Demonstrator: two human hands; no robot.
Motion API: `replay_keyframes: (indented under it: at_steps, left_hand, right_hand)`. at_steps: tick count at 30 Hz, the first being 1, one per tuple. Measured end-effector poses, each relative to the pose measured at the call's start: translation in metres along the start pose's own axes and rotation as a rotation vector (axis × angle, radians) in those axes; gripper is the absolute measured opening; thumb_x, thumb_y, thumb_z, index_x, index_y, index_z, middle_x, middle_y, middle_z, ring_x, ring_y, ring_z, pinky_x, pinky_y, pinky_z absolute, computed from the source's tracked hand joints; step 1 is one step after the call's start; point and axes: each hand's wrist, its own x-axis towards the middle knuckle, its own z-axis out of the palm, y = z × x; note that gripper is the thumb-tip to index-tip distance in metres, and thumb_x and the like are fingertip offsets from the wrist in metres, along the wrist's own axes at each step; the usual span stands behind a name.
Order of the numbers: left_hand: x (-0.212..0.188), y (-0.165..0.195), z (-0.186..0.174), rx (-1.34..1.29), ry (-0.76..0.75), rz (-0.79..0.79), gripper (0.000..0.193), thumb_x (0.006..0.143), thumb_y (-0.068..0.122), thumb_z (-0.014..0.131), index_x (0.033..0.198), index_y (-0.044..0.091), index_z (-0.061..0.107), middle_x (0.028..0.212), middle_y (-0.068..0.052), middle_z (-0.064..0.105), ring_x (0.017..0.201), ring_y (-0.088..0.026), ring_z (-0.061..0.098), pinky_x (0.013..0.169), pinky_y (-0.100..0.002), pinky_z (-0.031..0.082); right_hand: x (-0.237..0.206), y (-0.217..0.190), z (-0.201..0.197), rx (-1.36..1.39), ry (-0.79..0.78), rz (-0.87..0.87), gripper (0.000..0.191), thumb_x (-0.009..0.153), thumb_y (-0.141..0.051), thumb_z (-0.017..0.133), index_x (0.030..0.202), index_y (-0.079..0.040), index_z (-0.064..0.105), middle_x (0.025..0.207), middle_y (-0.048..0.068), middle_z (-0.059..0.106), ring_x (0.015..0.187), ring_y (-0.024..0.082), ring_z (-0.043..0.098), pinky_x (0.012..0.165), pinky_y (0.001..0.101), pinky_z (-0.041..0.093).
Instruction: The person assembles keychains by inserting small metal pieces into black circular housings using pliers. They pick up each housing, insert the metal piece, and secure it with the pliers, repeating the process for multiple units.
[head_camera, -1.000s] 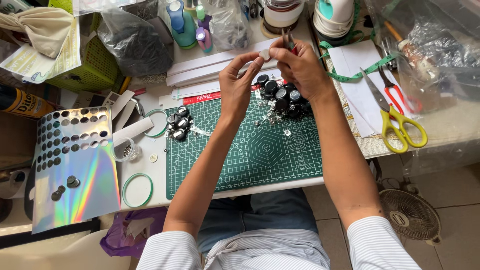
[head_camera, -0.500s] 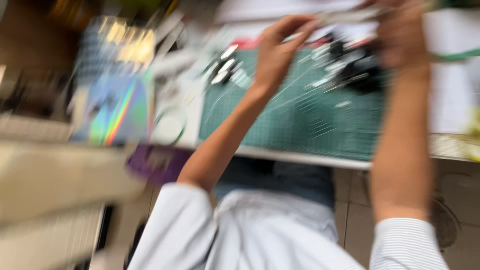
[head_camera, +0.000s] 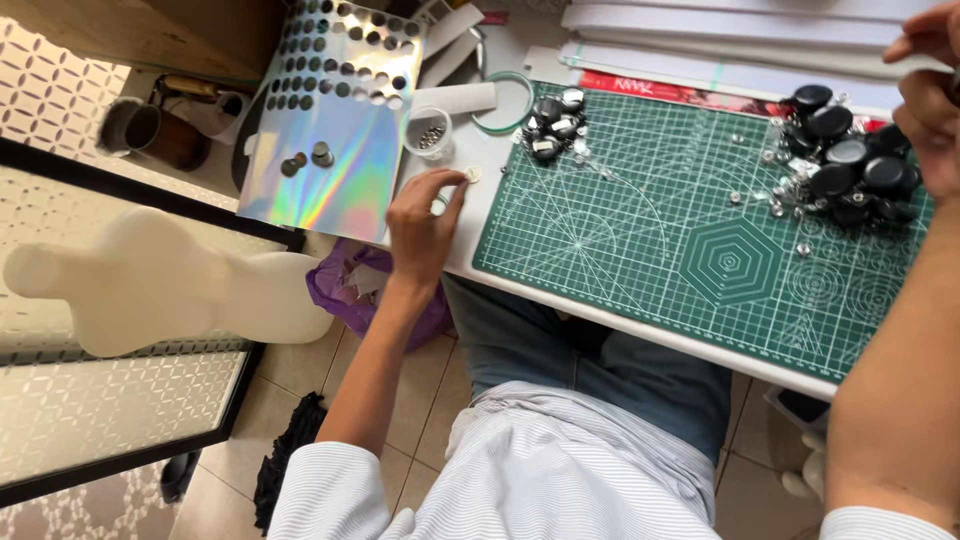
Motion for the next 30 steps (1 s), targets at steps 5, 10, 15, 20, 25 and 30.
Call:
replay_keyframes:
  at_steps: [5,10,15,20,25,30]
  left_hand:
    - [0.006,-0.018,-0.007,0.099,-0.054,0.047,0.011,0.095,0.009,0.074,0.106,0.005,0.071,0.100,-0.012,0.075,0.086,-0.030,0.074,0.072,-0.038,0.059]
    - [0.014,-0.024,-0.002,0.221,-0.164,0.150,0.009,0.098,0.012,0.069,0.105,0.005,0.068,0.090,-0.012,0.073,0.077,-0.031,0.071,0.065,-0.040,0.057]
    - [0.015,-0.025,0.002,0.336,-0.224,0.235,0.008,0.098,0.010,0.066,0.105,0.006,0.065,0.085,-0.010,0.071,0.076,-0.026,0.072,0.063,-0.038,0.057]
    - [0.013,-0.027,0.004,0.368,-0.227,0.286,0.008,0.096,0.007,0.066,0.104,0.005,0.064,0.087,-0.009,0.071,0.079,-0.024,0.073,0.065,-0.036,0.058]
    - [0.011,-0.028,0.005,0.404,-0.238,0.319,0.010,0.094,0.005,0.067,0.104,0.005,0.066,0.093,-0.008,0.074,0.079,-0.022,0.073,0.064,-0.034,0.058]
    - [0.011,-0.028,0.005,0.429,-0.272,0.324,0.006,0.095,0.007,0.069,0.101,0.006,0.067,0.096,-0.007,0.076,0.080,-0.022,0.074,0.063,-0.034,0.058]
  right_hand:
    - [-0.002,-0.001,-0.001,0.056,-0.021,-0.004,0.025,0.126,-0.033,0.043,0.121,-0.012,0.056,0.105,0.000,0.063,0.045,-0.002,0.026,0.041,0.0145,0.019]
    - [-0.002,-0.005,0.005,0.018,0.070,0.041,0.028,0.125,-0.033,0.042,0.119,-0.011,0.059,0.103,-0.001,0.065,0.045,-0.002,0.026,0.037,0.0132,0.018]
    - [-0.002,-0.004,0.004,0.000,0.032,0.027,0.028,0.126,-0.032,0.040,0.119,-0.011,0.057,0.104,-0.001,0.064,0.044,-0.001,0.025,0.040,0.0146,0.019]
    - [-0.002,-0.002,-0.001,0.031,-0.031,-0.016,0.027,0.127,-0.031,0.038,0.122,-0.011,0.055,0.107,0.000,0.065,0.044,-0.002,0.024,0.042,0.0147,0.019]
    - [-0.004,0.000,-0.005,0.026,-0.042,-0.027,0.027,0.126,-0.031,0.037,0.123,-0.010,0.055,0.109,0.001,0.064,0.044,-0.002,0.025,0.042,0.0144,0.019]
    - [-0.006,-0.001,-0.005,0.013,-0.043,-0.028,0.029,0.129,-0.031,0.037,0.125,-0.009,0.055,0.107,0.002,0.061,0.046,-0.001,0.026,0.042,0.0146,0.019]
